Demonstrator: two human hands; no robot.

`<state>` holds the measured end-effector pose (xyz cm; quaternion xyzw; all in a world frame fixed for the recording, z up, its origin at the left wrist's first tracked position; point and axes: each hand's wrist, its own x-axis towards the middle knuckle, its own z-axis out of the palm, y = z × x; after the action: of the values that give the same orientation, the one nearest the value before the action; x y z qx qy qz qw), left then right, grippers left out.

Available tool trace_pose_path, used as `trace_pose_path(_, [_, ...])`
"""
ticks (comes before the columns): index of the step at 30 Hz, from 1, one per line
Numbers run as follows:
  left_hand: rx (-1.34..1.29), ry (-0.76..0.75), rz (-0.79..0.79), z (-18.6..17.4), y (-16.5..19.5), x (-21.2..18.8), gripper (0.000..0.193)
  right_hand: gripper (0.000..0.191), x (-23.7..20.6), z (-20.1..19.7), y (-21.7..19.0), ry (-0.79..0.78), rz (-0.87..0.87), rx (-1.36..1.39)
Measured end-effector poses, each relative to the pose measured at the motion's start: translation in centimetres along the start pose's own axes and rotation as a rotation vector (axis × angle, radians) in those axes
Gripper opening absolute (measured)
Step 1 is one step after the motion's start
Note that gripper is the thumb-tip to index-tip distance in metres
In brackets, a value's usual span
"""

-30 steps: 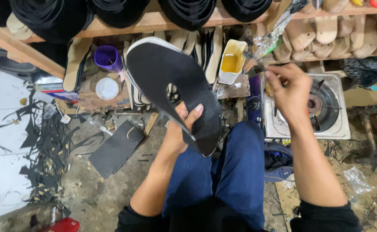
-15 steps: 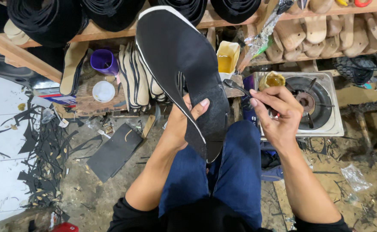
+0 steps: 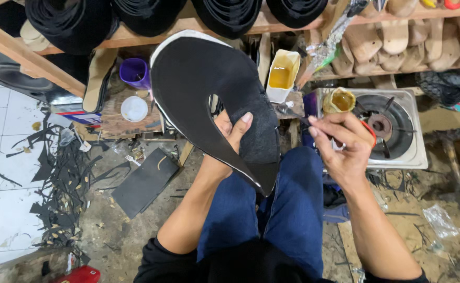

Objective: The person pours liquid from a red metal can into a small white container, then uses a brush to apply the liquid to the edges of a black shoe sole. The person repeatedly dips the brush into the container and applies the liquid along the sole's perimeter.

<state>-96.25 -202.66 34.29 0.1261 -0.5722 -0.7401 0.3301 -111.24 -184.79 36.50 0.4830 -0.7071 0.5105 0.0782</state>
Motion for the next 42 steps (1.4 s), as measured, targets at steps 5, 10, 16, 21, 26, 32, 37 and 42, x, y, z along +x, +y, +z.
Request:
trace_pose_path(5, [0.073,0.184,-0.042,0.5,0.5,0.1,0.028,0.021,-0.2,-0.1,-0.5,-0.017,-0.063,-0.053])
trace_pose_path(10, [0.039,0.179,0.16,0.2,-0.4,0.1,0.029,0.023,-0.2,-0.2,-1.0,-0.009,0.015,-0.017])
trace_pose_path(16, [-0.14,0.312,0.083,0.1,-2.1,0.4,0.019,0.023,-0.3,-0.2,-1.6,-0.039,-0.028,-0.02])
trace_pose_path(21, [0.04,0.373,0.023,0.0,-1.3,0.4,0.031,0.021,-0.5,0.0,-1.9,-0.009,-0.016,0.001])
trace_pose_path(26, [0.187,0.464,-0.033,-0.2,0.3,0.5,0.029,0.021,-0.7,0.2,-1.9,-0.042,-0.025,0.005])
trace_pose_path(32, [0.327,0.471,0.029,-0.4,0.1,0.0,0.03,0.024,-1.0,0.3,-2.0,-0.046,-0.046,-0.003])
trace_pose_path(37, [0.231,0.407,0.163,-1.0,-0.8,0.2,0.033,0.023,-0.7,0.3,-1.9,-0.025,-0.061,-0.03])
trace_pose_path(42, [0.069,0.404,0.371,-1.0,-1.0,1.1,0.032,0.025,-0.8,0.0,-2.1,-0.058,-0.08,-0.093])
